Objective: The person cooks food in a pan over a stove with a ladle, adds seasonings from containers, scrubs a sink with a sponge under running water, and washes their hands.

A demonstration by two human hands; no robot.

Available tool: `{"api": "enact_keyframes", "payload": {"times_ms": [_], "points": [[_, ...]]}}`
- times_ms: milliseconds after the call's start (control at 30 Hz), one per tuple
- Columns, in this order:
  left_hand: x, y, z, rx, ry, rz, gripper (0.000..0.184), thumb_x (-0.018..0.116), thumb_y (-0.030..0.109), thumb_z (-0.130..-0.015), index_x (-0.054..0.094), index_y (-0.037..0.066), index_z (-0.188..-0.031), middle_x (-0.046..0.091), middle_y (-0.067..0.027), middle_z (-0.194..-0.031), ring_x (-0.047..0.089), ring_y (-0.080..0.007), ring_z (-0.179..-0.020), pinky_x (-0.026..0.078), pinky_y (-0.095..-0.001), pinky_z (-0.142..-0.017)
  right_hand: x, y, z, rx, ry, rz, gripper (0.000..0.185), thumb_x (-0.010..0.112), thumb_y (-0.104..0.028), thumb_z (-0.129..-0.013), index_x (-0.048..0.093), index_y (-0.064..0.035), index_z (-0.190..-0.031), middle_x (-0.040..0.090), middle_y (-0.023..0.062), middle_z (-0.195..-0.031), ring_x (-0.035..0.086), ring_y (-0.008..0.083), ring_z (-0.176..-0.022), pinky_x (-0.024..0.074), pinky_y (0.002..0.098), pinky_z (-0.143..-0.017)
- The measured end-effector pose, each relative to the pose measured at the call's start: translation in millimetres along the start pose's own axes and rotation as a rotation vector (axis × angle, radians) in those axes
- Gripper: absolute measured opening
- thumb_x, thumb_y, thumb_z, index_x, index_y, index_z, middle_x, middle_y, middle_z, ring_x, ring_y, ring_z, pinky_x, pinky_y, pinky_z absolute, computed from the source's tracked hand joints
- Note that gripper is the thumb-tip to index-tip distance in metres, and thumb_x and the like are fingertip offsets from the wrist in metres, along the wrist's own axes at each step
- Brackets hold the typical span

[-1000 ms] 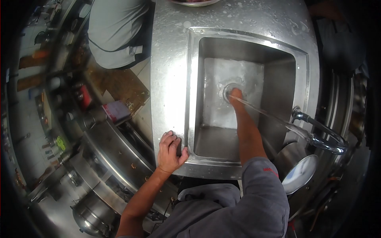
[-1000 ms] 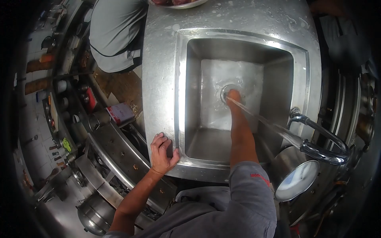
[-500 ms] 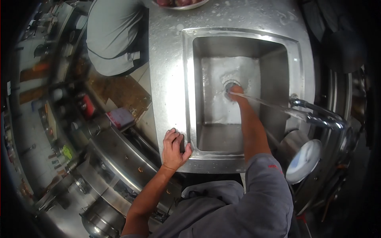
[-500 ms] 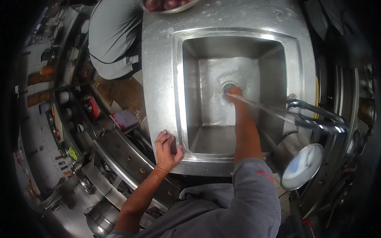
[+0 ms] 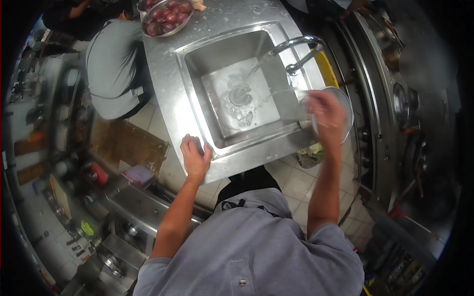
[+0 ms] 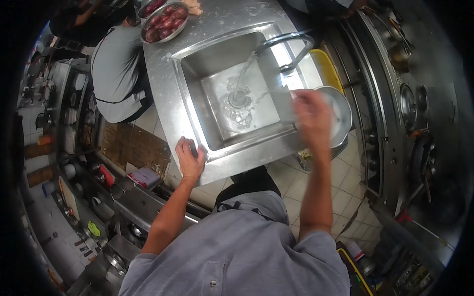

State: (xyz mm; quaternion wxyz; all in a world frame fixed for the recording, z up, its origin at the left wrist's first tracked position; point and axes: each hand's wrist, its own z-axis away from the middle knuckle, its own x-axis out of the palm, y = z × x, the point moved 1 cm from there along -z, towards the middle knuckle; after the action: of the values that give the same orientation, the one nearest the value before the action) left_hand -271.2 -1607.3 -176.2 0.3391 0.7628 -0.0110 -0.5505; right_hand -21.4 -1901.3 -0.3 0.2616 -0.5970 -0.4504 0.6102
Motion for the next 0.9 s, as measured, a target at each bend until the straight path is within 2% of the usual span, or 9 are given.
{"api": "enact_keyframes", "payload": {"times_ms": [167, 233, 300, 400, 500, 600, 700, 733, 900], "points": [[0, -1, 2, -0.031, -0.013, 0.008, 0.041, 0.067, 0.022, -0.089, 0.054, -0.001, -0.120, 0.047, -0.0252, -0.132, 0.042, -0.0431, -0.131, 0.038, -0.0509, -0.109, -103, 39, 50, -0.141, 0.806, 0.110, 0.019, 0.065, -0.014, -0.099, 0.072, -0.0011, -0.110, 0.071, 0.0071, -0.100, 0.066, 0.0143, -0.081, 0.0549, 0.0300, -0.072], [-2, -1, 3, -0.018, 0.009, 0.021, 0.042, 0.068, 0.021, -0.087, 0.053, -0.001, -0.120, 0.047, -0.0249, -0.133, 0.044, -0.0436, -0.129, 0.040, -0.0501, -0.106, -131, 162, 74, 0.046, 0.688, 0.499, 0.024, 0.062, -0.017, -0.100, 0.071, 0.0014, -0.112, 0.072, 0.0116, -0.101, 0.068, 0.0195, -0.082, 0.0555, 0.0340, -0.075], [-3, -3, 7, -0.030, -0.001, 0.032, 0.042, 0.068, 0.022, -0.088, 0.053, -0.001, -0.120, 0.048, -0.0244, -0.131, 0.043, -0.0434, -0.130, 0.041, -0.0503, -0.106, -141, 240, 104, 0.689, 0.372, 0.995, 0.029, 0.057, -0.020, -0.103, 0.070, 0.0035, -0.112, 0.071, 0.0143, -0.100, 0.069, 0.0243, -0.088, 0.0545, 0.0369, -0.080], [0, -8, 8, -0.021, 0.001, 0.008, 0.041, 0.069, 0.022, -0.088, 0.054, 0.000, -0.119, 0.049, -0.0235, -0.129, 0.044, -0.0434, -0.130, 0.041, -0.0503, -0.106, -128, 184, 127, 0.170, 0.782, 0.808, 0.031, 0.053, -0.022, -0.104, 0.071, 0.0021, -0.112, 0.071, 0.0152, -0.099, 0.068, 0.0290, -0.093, 0.0528, 0.0395, -0.086], [1, -1, -1, -0.017, 0.014, 0.021, 0.040, 0.069, 0.021, -0.087, 0.054, 0.000, -0.118, 0.050, -0.0226, -0.127, 0.044, -0.0433, -0.129, 0.041, -0.0506, -0.106, -67, 60, 101, 0.080, 0.791, 0.505, 0.023, 0.055, -0.015, -0.101, 0.071, 0.0015, -0.107, 0.070, 0.0163, -0.099, 0.067, 0.0299, -0.097, 0.0517, 0.0388, -0.087], [3, -2, -2, -0.036, 0.025, 0.009, 0.039, 0.069, 0.019, -0.086, 0.055, 0.000, -0.117, 0.051, -0.0216, -0.126, 0.045, -0.0431, -0.129, 0.042, -0.0507, -0.105, 12, 36, 61, -0.309, 0.343, 0.355, 0.012, 0.058, -0.003, -0.093, 0.069, 0.0005, -0.098, 0.069, 0.0154, -0.097, 0.066, 0.0268, -0.093, 0.0512, 0.0350, -0.083], [4, -4, -3, -0.030, 0.025, -0.008, 0.040, 0.070, 0.017, -0.084, 0.055, 0.000, -0.118, 0.051, -0.0209, -0.126, 0.046, -0.0429, -0.129, 0.042, -0.0507, -0.105, 120, 76, 1, -0.061, -0.107, 0.183, 0.019, 0.060, -0.003, -0.088, 0.069, 0.0011, -0.104, 0.068, 0.0214, -0.101, 0.065, 0.0380, -0.092, 0.0523, 0.0430, -0.083], [5, -5, -4, -0.026, 0.025, -0.015, 0.041, 0.071, 0.016, -0.083, 0.056, 0.000, -0.118, 0.051, -0.0203, -0.125, 0.046, -0.0429, -0.129, 0.042, -0.0507, -0.105, 156, 117, -19, -0.140, -0.191, 0.259, 0.021, 0.062, -0.006, -0.087, 0.069, 0.0011, -0.106, 0.068, 0.0228, -0.104, 0.066, 0.0413, -0.097, 0.0526, 0.0451, -0.086], [8, -11, -9, -0.061, 0.004, -0.025, 0.043, 0.073, 0.015, -0.080, 0.059, -0.001, -0.117, 0.052, -0.0185, -0.124, 0.049, -0.0423, -0.126, 0.043, -0.0518, -0.106, 255, 339, -47, 0.432, -0.868, 0.842, 0.036, 0.063, -0.014, -0.085, 0.069, 0.0001, -0.117, 0.066, 0.0234, -0.124, 0.065, 0.0405, -0.112, 0.0526, 0.0470, -0.092]]}}
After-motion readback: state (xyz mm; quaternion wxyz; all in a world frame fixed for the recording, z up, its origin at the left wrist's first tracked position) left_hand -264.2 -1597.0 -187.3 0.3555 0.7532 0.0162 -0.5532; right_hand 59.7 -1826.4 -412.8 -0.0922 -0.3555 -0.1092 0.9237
